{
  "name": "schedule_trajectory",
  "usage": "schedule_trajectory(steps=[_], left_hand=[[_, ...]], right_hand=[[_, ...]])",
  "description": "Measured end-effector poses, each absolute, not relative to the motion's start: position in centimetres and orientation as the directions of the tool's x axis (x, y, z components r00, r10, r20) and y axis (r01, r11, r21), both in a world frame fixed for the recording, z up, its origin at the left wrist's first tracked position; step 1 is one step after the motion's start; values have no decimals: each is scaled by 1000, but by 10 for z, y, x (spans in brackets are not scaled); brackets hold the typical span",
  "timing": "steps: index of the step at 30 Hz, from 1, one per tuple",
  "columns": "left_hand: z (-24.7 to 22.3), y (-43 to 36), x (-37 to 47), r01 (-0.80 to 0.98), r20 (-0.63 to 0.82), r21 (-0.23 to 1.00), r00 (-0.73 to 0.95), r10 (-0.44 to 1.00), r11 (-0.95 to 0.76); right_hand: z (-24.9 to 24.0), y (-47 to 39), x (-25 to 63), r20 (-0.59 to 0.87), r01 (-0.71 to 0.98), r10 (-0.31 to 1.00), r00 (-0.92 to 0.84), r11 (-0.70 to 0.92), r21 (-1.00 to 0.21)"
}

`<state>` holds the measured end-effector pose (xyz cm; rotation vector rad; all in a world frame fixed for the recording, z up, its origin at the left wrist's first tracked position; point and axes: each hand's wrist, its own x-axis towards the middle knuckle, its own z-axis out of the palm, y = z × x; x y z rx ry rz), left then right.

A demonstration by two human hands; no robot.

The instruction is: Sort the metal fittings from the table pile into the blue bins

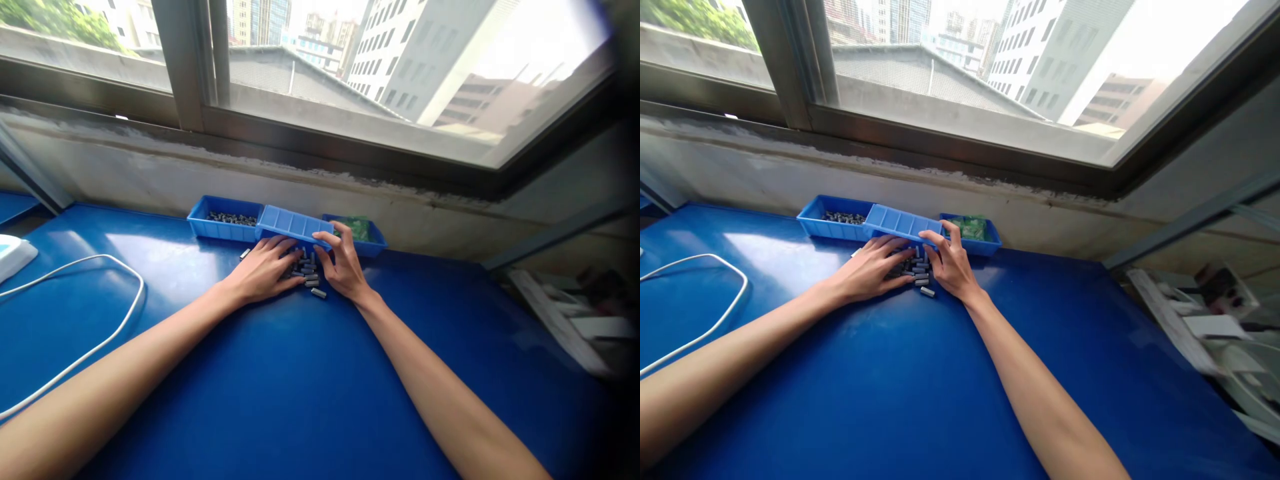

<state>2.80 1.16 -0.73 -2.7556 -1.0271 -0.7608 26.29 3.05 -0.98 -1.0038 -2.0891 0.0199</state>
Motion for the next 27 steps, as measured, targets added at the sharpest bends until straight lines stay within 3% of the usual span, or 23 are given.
schedule_trajectory(steps=[12,16,20,23,27], left_hand=[[-8,7,27,693,449,165,581,679,-702],[-4,5,28,712,417,167,576,703,-682],[0,3,29,698,422,136,601,679,-703],[0,2,29,692,504,114,578,642,-712],[-2,0,28,717,597,78,523,609,-693]], right_hand=[[6,37,259,645,659,665,-377,682,-318],[24,44,259,610,632,690,-390,682,-368],[45,55,255,460,651,803,-378,584,-485],[58,68,252,296,694,894,-337,449,-563],[69,90,251,189,770,943,-275,334,-544]])
